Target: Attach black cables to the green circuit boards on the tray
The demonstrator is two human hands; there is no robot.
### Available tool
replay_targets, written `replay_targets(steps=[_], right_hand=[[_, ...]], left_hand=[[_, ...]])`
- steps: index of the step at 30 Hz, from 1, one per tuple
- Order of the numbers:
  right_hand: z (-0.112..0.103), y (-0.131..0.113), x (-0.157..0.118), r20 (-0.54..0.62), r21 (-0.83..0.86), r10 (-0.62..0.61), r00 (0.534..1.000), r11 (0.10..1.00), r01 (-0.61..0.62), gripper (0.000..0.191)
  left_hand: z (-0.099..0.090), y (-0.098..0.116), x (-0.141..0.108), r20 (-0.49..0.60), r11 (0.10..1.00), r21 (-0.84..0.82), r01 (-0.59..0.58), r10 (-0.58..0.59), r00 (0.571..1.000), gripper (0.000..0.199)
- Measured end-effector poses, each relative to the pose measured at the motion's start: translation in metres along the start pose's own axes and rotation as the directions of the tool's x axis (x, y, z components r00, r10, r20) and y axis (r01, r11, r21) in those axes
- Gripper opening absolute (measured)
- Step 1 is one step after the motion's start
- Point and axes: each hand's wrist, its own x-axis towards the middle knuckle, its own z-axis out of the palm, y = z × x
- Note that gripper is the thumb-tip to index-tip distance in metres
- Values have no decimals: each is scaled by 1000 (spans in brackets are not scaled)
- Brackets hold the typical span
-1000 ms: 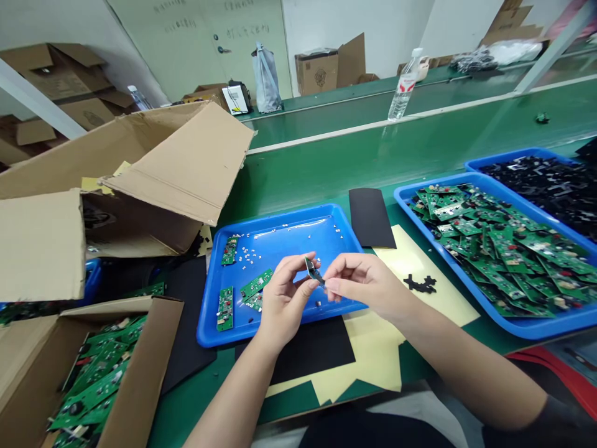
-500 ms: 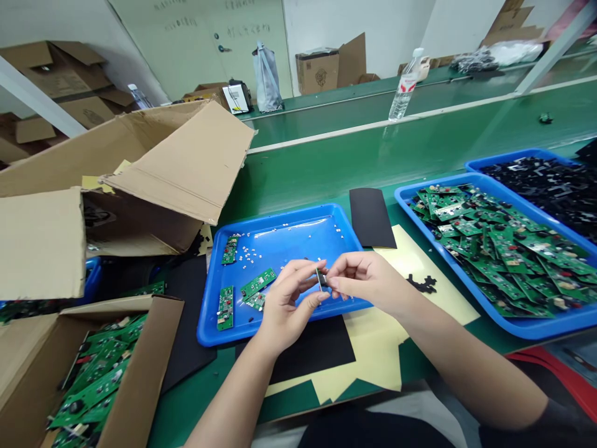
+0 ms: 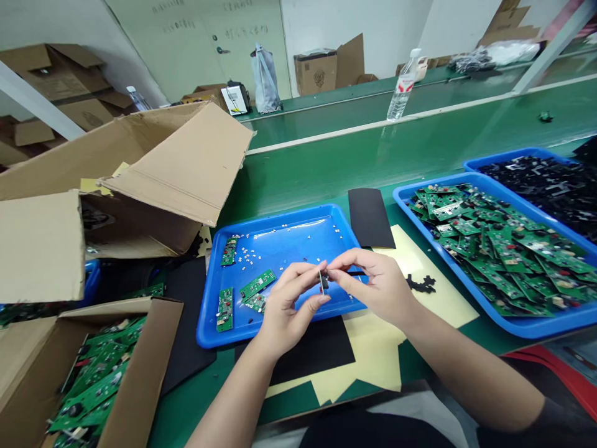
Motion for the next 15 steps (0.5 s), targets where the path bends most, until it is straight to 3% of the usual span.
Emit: replay_targets(steps=[3,8,10,15], right_hand=[[1,2,0,-61,-148,-224,973,966,214,11],[1,11,1,-25,-383,-554,832,774,504,20],[0,13,1,7,-457,-599,801,710,535,24],[-3,17,3,76,-533,-604,793,647,545,25]], left_hand=[[1,0,-1,31,996,-70,57,-55,998,46],[-5,4,0,144,975,-138,172,-152,978,42],[-9,8,2,190,973,-108,205,-182,965,39],[-16,15,9,236,965,-40,259,-242,941,27]])
